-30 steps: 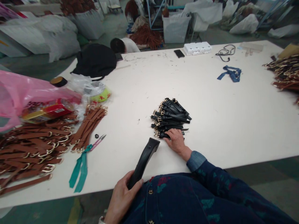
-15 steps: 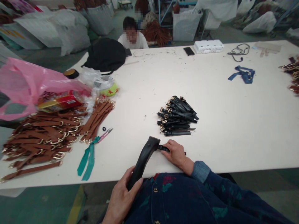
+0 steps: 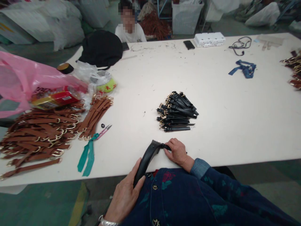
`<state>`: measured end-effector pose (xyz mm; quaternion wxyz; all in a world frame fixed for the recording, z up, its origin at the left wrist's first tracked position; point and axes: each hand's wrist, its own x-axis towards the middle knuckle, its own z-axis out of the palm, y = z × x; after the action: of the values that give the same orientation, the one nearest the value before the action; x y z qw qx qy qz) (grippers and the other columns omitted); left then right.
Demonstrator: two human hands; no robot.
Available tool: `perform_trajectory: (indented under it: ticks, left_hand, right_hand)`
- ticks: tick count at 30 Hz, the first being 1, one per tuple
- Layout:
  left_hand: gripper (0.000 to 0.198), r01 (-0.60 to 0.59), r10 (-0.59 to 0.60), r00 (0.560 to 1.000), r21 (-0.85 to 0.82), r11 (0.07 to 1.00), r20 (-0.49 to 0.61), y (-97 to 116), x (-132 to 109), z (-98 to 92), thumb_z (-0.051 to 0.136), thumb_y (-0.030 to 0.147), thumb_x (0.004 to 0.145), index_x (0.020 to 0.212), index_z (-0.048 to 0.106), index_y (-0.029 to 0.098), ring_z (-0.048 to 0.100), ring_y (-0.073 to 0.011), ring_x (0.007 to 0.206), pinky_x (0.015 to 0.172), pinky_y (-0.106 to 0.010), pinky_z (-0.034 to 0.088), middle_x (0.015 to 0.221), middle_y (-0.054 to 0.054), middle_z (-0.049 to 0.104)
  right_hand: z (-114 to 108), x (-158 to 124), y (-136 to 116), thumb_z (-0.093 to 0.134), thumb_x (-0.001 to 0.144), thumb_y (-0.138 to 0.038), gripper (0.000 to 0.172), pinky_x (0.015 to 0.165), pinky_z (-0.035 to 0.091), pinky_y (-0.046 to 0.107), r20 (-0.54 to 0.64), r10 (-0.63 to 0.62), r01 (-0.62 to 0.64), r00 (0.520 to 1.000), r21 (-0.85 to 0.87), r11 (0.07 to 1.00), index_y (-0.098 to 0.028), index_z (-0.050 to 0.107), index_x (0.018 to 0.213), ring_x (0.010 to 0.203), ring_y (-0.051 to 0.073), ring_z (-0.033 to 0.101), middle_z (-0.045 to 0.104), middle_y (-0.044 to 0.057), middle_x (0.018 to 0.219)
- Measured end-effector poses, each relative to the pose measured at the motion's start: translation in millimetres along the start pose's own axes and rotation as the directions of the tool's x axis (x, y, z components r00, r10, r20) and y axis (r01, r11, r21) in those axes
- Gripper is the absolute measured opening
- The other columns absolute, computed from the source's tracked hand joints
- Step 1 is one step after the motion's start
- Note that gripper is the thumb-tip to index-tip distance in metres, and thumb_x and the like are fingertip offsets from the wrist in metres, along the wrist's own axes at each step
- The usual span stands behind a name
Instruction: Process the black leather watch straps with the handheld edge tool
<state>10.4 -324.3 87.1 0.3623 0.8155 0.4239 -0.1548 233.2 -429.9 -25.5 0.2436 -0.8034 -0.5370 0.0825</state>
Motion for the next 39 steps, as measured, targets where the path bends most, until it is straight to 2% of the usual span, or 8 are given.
perform_trajectory:
  ticks: [5, 9, 16, 23, 28, 34, 39]
  left_hand:
    - [0.065, -0.034, 0.035, 0.999, 0.029, 0.999, -0.018, 9.6, 10.6, 3.1, 0.037, 0.045, 0.088, 0.146, 0.019, 0.026, 0.06, -0.0276, 0.111, 0.093, -0.04, 0.044, 0.131, -0.01, 0.056]
    - [0.065, -0.025, 0.027, 1.0, 0.105, 0.994, -0.015, 15.1, 17.4, 5.6, 0.033, 0.044, 0.089, 0.147, 0.013, 0.025, 0.065, -0.0279, 0.099, 0.084, -0.037, 0.047, 0.124, -0.013, 0.061]
    - [0.064, 0.012, -0.011, 1.0, 0.206, 0.978, -0.006, 12.0, 9.1, 8.5, 0.03, 0.045, 0.09, 0.147, 0.012, 0.025, 0.068, -0.0267, 0.087, 0.075, -0.034, 0.047, 0.109, -0.012, 0.068]
    - [0.062, 0.013, -0.014, 1.0, 0.21, 0.978, 0.001, 13.7, 5.1, 6.7, 0.03, 0.045, 0.09, 0.147, 0.014, 0.026, 0.068, -0.0277, 0.083, 0.071, -0.034, 0.046, 0.099, -0.011, 0.07]
    - [0.061, 0.015, -0.016, 1.0, 0.199, 0.98, 0.002, 13.9, 7.0, 5.2, 0.032, 0.044, 0.09, 0.146, 0.015, 0.028, 0.068, -0.0293, 0.087, 0.074, -0.036, 0.047, 0.105, -0.011, 0.069]
    - [0.062, 0.021, -0.022, 1.0, 0.167, 0.986, 0.0, 11.0, 10.5, 6.5, 0.038, 0.042, 0.088, 0.145, 0.017, 0.031, 0.067, -0.0279, 0.092, 0.077, -0.035, 0.047, 0.113, -0.009, 0.067]
    - [0.062, 0.014, -0.013, 1.0, 0.141, 0.99, -0.01, 8.2, 12.8, 8.8, 0.039, 0.041, 0.088, 0.145, 0.017, 0.031, 0.066, -0.0276, 0.096, 0.08, -0.036, 0.047, 0.117, -0.008, 0.065]
  right_hand:
    - [2.1, -2.6, 1.7, 0.057, 0.079, -0.03, 0.018, 0.073, 0.041, 0.031, 0.007, 0.013, -0.013, 1.0, -0.002, 1.0, -0.02, 0.063, 0.092, 0.084, 0.02, 0.052, 0.058, 0.006, 0.085]
    - [1.5, -6.0, 3.6, 0.057, 0.077, -0.029, 0.016, 0.072, 0.04, 0.031, -0.002, 0.033, -0.033, 0.999, -0.018, 0.999, -0.02, 0.063, 0.089, 0.081, 0.02, 0.052, 0.058, 0.006, 0.083]
    - [2.8, -8.0, 5.0, 0.058, 0.079, -0.03, 0.018, 0.073, 0.041, 0.033, -0.052, 0.023, -0.022, 0.998, 0.024, 0.999, -0.021, 0.065, 0.093, 0.084, 0.021, 0.052, 0.059, 0.006, 0.084]
    - [8.2, -5.8, 5.5, 0.056, 0.085, -0.031, 0.016, 0.074, 0.041, 0.033, -0.071, -0.036, 0.042, 0.997, 0.084, 0.996, -0.021, 0.068, 0.09, 0.085, 0.02, 0.051, 0.061, 0.006, 0.089]
    - [4.7, -1.9, -0.8, 0.054, 0.087, -0.026, 0.015, 0.073, 0.038, 0.033, -0.02, -0.011, 0.012, 1.0, 0.047, 0.999, -0.02, 0.066, 0.081, 0.084, 0.02, 0.05, 0.06, 0.006, 0.086]
    - [-0.2, 7.1, -9.5, 0.056, 0.079, -0.02, 0.003, 0.074, 0.033, 0.035, 0.072, 0.008, -0.006, 0.997, -0.031, 1.0, -0.018, 0.058, 0.079, 0.086, 0.022, 0.047, 0.057, 0.007, 0.086]
    - [1.4, 7.1, -7.4, 0.053, 0.079, -0.015, 0.005, 0.079, 0.031, 0.034, 0.063, -0.022, 0.019, 0.998, 0.046, 0.999, -0.018, 0.054, 0.075, 0.087, 0.019, 0.048, 0.058, 0.005, 0.088]
